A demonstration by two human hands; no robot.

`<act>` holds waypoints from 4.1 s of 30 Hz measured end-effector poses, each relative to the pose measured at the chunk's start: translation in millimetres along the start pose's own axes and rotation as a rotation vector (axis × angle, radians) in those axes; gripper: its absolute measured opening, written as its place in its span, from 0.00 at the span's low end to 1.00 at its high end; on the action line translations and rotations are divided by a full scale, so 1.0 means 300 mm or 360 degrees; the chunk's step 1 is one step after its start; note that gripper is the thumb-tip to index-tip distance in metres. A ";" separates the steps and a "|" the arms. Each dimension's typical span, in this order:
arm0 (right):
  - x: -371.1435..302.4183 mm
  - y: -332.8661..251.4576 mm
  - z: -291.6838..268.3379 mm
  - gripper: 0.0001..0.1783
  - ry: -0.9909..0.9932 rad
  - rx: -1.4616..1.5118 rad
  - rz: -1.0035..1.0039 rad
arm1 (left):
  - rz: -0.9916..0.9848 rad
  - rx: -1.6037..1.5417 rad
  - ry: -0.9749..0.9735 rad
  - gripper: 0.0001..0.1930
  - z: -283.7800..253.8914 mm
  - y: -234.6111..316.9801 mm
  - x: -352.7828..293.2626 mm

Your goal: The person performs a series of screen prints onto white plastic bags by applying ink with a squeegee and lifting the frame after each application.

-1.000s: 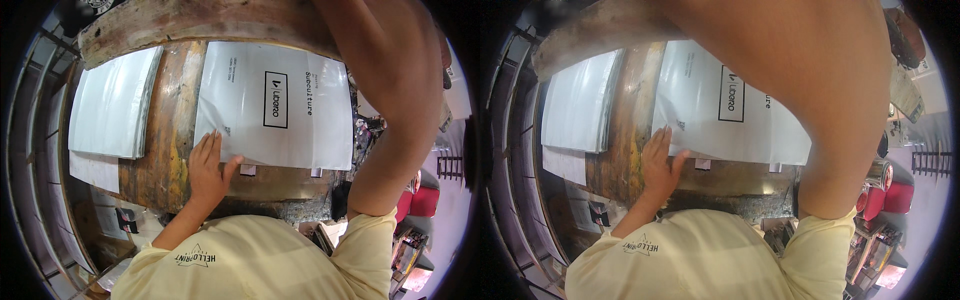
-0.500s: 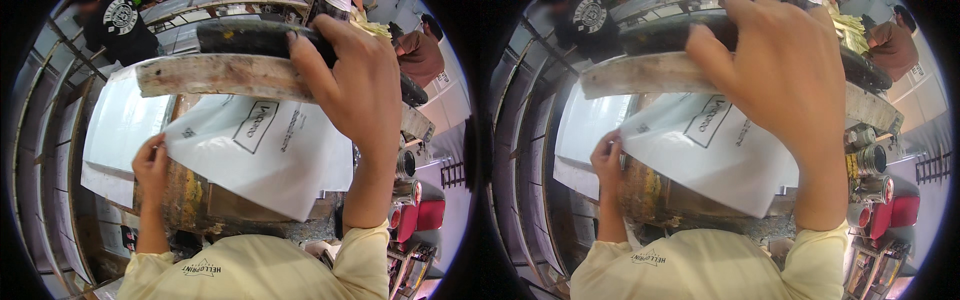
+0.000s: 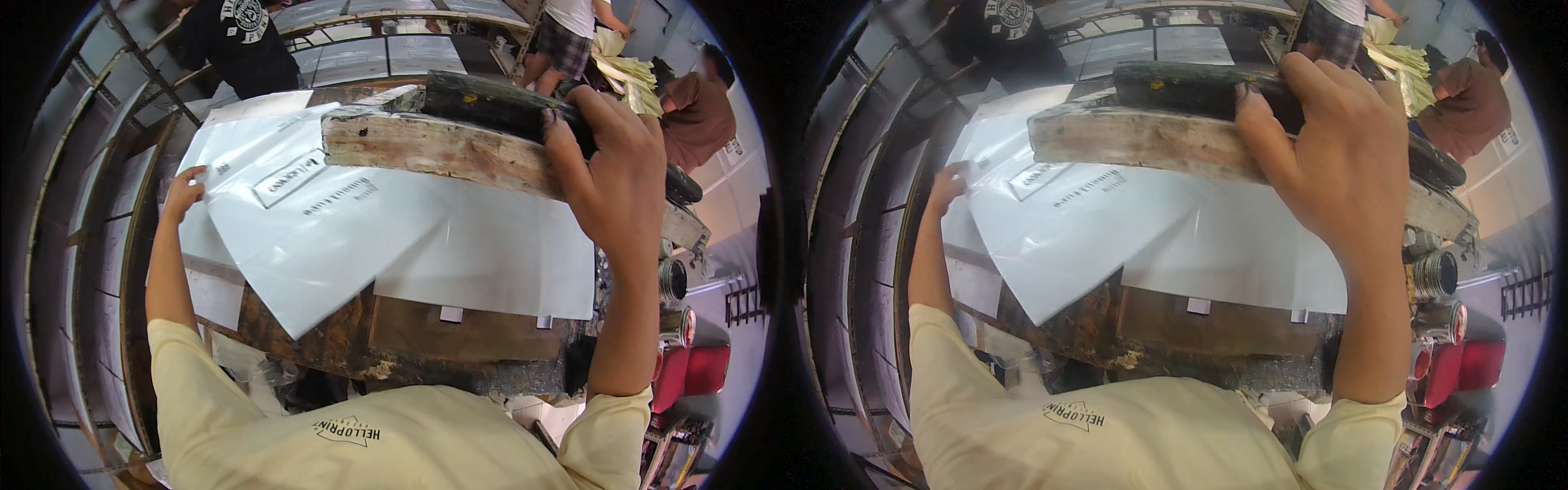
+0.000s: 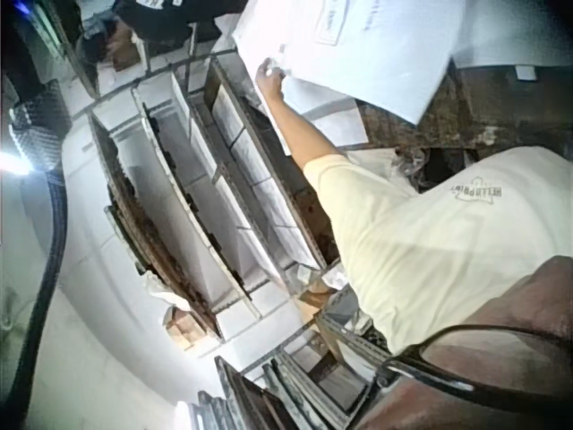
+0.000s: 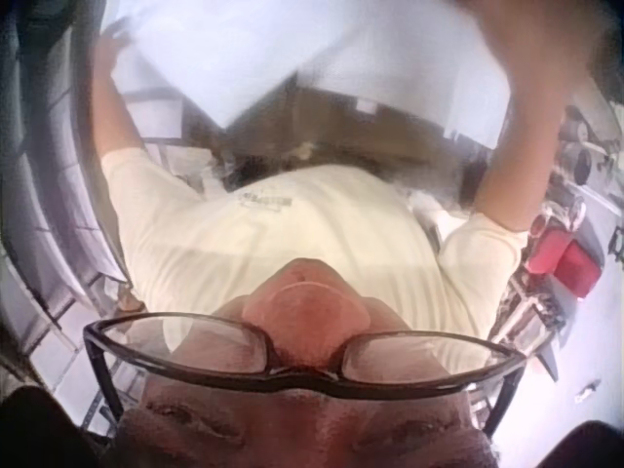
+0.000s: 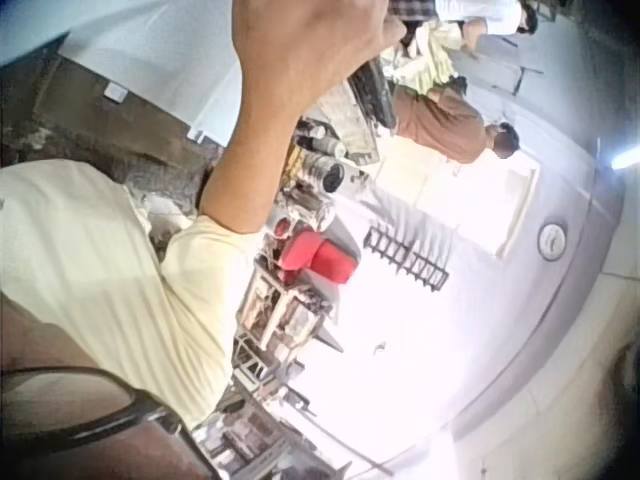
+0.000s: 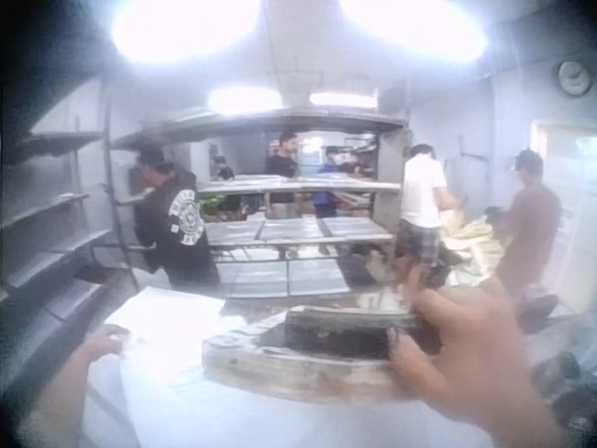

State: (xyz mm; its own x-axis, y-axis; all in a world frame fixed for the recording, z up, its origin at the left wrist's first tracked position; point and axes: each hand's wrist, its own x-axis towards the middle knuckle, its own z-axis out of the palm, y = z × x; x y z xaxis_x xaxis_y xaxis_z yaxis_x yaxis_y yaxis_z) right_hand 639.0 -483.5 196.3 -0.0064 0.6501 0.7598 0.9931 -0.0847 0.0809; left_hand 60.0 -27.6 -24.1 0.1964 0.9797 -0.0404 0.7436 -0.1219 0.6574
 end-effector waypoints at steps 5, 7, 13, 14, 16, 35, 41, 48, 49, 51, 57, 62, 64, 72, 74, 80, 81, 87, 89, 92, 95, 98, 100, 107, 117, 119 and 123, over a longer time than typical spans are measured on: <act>0.011 -0.005 -0.008 0.24 -0.0237 -0.0020 0.0200 | 0.0013 0.1505 0.0882 0.40 0.120 0.268 -0.041; 0.018 -0.012 -0.008 0.21 -0.0034 0.0095 0.0134 | 0.0819 0.0405 0.0639 0.44 0.261 0.510 -0.228; -0.285 -0.087 0.009 0.31 -0.0383 0.0030 0.0005 | 0.0435 -0.1766 -0.0749 0.60 0.651 0.912 -0.982; -0.365 -0.088 0.015 0.29 -0.0572 0.0066 -0.0028 | 0.0439 -0.1571 -0.0589 0.50 0.709 0.919 -1.056; -0.519 -0.098 0.054 0.26 -0.0979 0.0117 -0.0050 | 0.0369 -0.1088 -0.0366 0.43 0.795 0.882 -1.125; -0.537 0.203 0.858 0.20 -0.0787 0.0286 0.0058 | 0.0395 0.0003 -0.0210 0.55 0.989 0.634 -1.175; -0.249 0.427 1.059 0.25 -0.0912 0.0289 -0.0058 | 0.0460 -0.0189 -0.0134 0.57 1.004 0.588 -1.192; -0.225 0.478 1.111 0.27 -0.0841 0.0312 -0.0075 | 0.0063 -0.1028 -0.0056 0.69 1.090 0.562 -1.263; -0.252 0.462 1.108 0.27 -0.0842 0.0252 -0.0040 | 0.0141 -0.0865 -0.0066 0.69 1.096 0.552 -1.265; -0.325 0.407 1.071 0.25 -0.0720 0.0255 -0.0029 | 0.0149 -0.0899 -0.0053 0.67 1.106 0.531 -1.267; -0.565 0.139 0.692 0.22 -0.0850 0.0331 0.0089 | 0.0333 -0.0823 0.0021 0.62 1.129 0.483 -1.244; -0.741 -0.124 0.311 0.20 -0.1060 0.0325 0.0172 | 0.0266 -0.1111 -0.0088 0.57 1.144 0.501 -1.222; -0.736 -0.172 0.226 0.20 -0.1255 0.0339 0.0249 | 0.0397 -0.0986 -0.0043 0.53 1.130 0.533 -1.220; -0.504 -0.123 -0.036 0.16 -0.0715 0.0055 0.0007 | 0.0530 -0.1308 0.0241 0.27 0.916 0.851 -1.173; -0.399 -0.105 -0.048 0.15 -0.0401 0.0043 0.0063 | 0.0615 -0.1535 0.0372 0.36 0.866 0.953 -1.115; -0.148 0.018 -0.006 0.13 -0.0080 -0.0022 -0.0074 | 0.1016 -0.0163 0.0195 0.54 0.911 0.986 -1.146; -0.122 0.032 -0.004 0.14 -0.0086 -0.0002 -0.0102 | 0.0838 0.0428 -0.0025 0.58 0.958 0.946 -1.201; 0.021 0.060 -0.041 0.18 -0.0195 0.0063 -0.0056 | 0.0798 0.0814 -0.0238 0.64 1.150 0.749 -1.363; 0.050 0.056 -0.060 0.18 -0.0209 0.0111 0.0011 | 0.0640 0.0708 -0.0475 0.63 1.136 0.770 -1.353; 0.084 0.053 -0.067 0.18 -0.0234 0.0147 0.0043 | 0.0713 0.0542 -0.0383 0.57 1.080 0.868 -1.298; 0.106 0.062 -0.070 0.18 -0.0265 0.0161 0.0052 | 0.0903 0.0195 -0.0104 0.43 1.047 0.976 -1.201; 0.116 0.074 -0.072 0.18 -0.0288 0.0202 0.0087 | 0.0841 -0.0288 0.0080 0.26 1.036 1.051 -1.116; 0.114 0.081 -0.066 0.18 -0.0286 0.0194 0.0070 | 0.0769 -0.0543 0.0176 0.19 1.026 1.073 -1.098; 0.071 0.102 -0.033 0.19 -0.0216 0.0181 0.0081 | 0.0217 -0.0997 0.0281 0.19 0.849 0.924 -0.984; 0.029 0.046 -0.049 0.18 -0.0281 0.0178 0.0193 | 0.0227 -0.0668 0.0053 0.32 0.276 0.475 -0.370; 0.017 0.031 -0.047 0.17 -0.0228 0.0121 0.0157 | 0.0191 -0.0490 0.0012 0.37 0.187 0.419 -0.253; -0.005 0.015 -0.045 0.16 -0.0255 0.0033 0.0181 | 0.0164 -0.0322 -0.0114 0.39 0.067 0.250 0.001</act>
State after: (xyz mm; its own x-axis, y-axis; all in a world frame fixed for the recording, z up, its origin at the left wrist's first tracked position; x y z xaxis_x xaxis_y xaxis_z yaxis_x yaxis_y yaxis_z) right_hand 642.0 -495.0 204.2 0.1228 0.7492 0.6509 0.9886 -0.1496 -0.0143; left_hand 128.8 -39.7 10.1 0.3150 0.9490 -0.0138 0.5756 -0.1794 0.7978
